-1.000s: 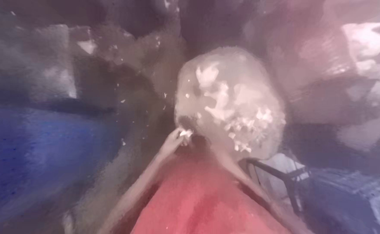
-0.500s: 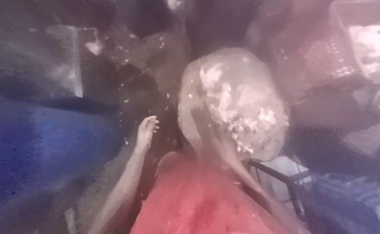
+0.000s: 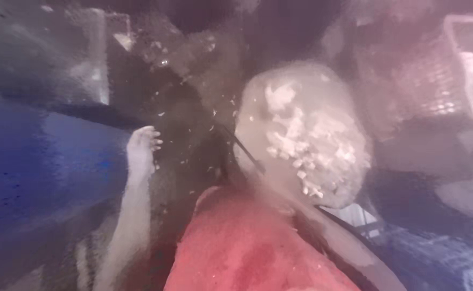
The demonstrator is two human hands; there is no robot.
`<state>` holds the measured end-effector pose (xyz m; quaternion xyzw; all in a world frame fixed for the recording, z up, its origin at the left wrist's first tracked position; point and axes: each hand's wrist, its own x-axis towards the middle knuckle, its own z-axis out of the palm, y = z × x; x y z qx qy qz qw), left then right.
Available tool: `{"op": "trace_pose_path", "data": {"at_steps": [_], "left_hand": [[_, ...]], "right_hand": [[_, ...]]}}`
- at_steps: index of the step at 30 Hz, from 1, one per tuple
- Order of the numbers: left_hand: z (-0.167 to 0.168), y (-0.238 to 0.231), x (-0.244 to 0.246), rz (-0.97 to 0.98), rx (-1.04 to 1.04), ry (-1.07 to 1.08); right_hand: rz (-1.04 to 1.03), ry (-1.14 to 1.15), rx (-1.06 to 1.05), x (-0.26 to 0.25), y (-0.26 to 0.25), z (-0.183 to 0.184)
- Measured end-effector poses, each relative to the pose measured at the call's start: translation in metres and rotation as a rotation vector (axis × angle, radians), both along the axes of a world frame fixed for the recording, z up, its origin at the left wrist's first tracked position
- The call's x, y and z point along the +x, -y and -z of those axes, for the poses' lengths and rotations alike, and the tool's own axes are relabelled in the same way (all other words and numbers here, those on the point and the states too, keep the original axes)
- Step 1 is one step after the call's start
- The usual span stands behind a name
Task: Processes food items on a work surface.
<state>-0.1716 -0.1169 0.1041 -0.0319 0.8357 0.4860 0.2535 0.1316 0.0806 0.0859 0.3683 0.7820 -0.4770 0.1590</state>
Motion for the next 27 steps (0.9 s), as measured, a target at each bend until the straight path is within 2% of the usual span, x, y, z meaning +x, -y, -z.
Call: {"op": "trace_pose_path", "data": {"at_steps": [1,2,4,6,8,11,14,16,18,20,22,24,27], "left_hand": [[0.050,0.023,-0.012,0.096,0.192,-0.111],[0.075,0.032,-0.018,0.140,0.284,-0.110],[0.088,0.029,-0.014,0.142,0.267,-0.052],[0.092,0.023,0.000,0.176,0.206,-0.023],[0.095,0.000,0.011,0.254,0.176,-0.059],[0.086,-0.062,0.038,0.526,0.190,-0.103],[0.066,-0.145,0.087,0.938,0.134,-0.145],[0.053,-0.199,0.128,1.225,0.069,-0.196],[0.050,-0.242,0.158,1.468,-0.001,-0.437],[0.067,-0.270,0.175,1.589,-0.084,-0.648],[0.073,-0.284,0.183,1.706,-0.188,-0.569],[0.071,-0.291,0.188,1.748,-0.185,-0.329],[0.054,-0.279,0.198,1.647,-0.100,-0.104]], "right_hand": [[-0.084,0.119,0.088,0.003,-0.015,0.013],[-0.151,0.181,0.163,0.012,-0.025,0.025],[-0.138,0.226,0.214,0.035,-0.026,0.031],[0.020,0.234,0.072,0.069,-0.007,0.028],[0.082,0.269,-0.032,0.106,0.004,0.034],[-0.059,0.325,0.025,0.148,0.004,0.039],[-0.161,0.430,0.074,0.165,0.006,0.037],[-0.133,0.411,0.111,0.175,0.013,0.046],[-0.074,0.363,0.148,0.173,0.014,0.045],[-0.071,0.273,0.135,0.177,0.013,0.049],[-0.117,0.183,0.120,0.182,0.011,0.061],[-0.084,0.107,0.011,0.181,0.008,0.067],[-0.039,0.020,-0.100,0.172,-0.002,0.074]]}}
